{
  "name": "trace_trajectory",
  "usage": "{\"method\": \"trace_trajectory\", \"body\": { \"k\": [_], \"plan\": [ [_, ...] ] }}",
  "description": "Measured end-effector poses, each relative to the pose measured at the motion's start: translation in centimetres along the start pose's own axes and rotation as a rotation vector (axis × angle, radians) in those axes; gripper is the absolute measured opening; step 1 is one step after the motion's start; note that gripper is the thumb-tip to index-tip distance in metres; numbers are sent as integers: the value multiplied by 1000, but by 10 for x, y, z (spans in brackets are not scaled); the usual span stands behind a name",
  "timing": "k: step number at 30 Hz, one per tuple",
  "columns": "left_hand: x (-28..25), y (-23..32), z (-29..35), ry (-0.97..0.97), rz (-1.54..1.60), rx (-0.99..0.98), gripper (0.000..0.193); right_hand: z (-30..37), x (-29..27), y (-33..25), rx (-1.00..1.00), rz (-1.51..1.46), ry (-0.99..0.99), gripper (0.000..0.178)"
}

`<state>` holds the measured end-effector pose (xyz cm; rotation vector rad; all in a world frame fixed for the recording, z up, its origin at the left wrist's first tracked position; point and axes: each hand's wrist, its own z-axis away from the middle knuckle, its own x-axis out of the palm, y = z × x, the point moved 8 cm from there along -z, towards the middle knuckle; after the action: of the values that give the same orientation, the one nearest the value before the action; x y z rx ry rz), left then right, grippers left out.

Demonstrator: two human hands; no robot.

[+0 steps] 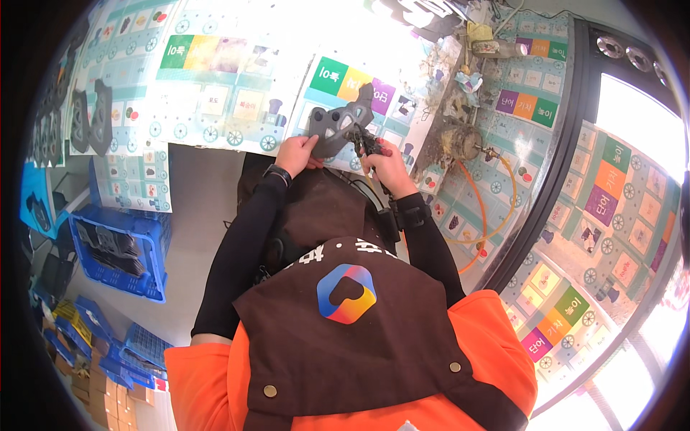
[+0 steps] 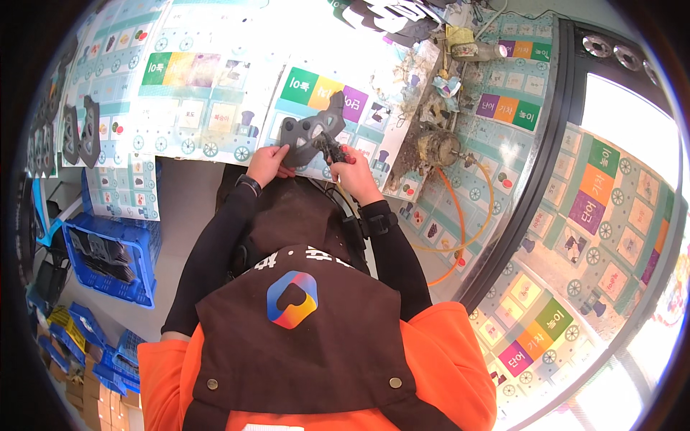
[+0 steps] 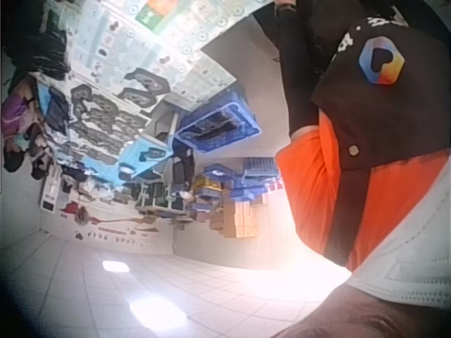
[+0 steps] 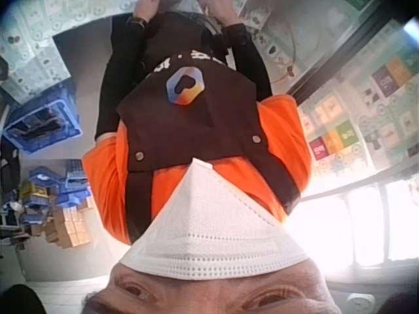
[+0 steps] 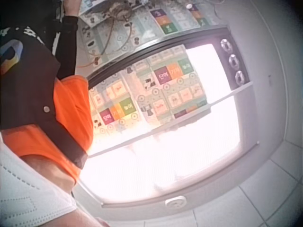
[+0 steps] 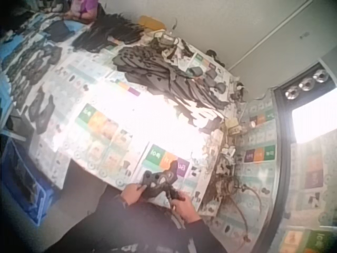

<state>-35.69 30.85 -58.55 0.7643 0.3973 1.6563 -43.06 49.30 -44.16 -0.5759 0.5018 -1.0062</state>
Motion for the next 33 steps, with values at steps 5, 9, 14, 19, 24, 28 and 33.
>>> {"method": "trace_trajectory", "body": {
  "k": [5,9,14,19,24,28,33],
  "plan": [
    [-1,0,-1,8,12,-8,44,2,5,-2,24,-15,-25,22],
    [0,0,-1,13,-8,-6,45,1,6,-6,11,8,-26,19],
    [-2,-5,-1,24,6,-6,45,2,16,-15,-31,-4,-52,17],
    [1,-7,-2,22,15,2,46,4,20,-21,-41,70,-66,17],
    [3,-6,-8,11,2,15,47,1,19,-11,-15,43,-88,17],
    [-3,-7,-8,6,15,10,48,0,26,-3,67,46,-141,18],
    [-38,-15,8,83,-389,306,33,5,51,-12,-133,41,-236,24]
  ]
}}
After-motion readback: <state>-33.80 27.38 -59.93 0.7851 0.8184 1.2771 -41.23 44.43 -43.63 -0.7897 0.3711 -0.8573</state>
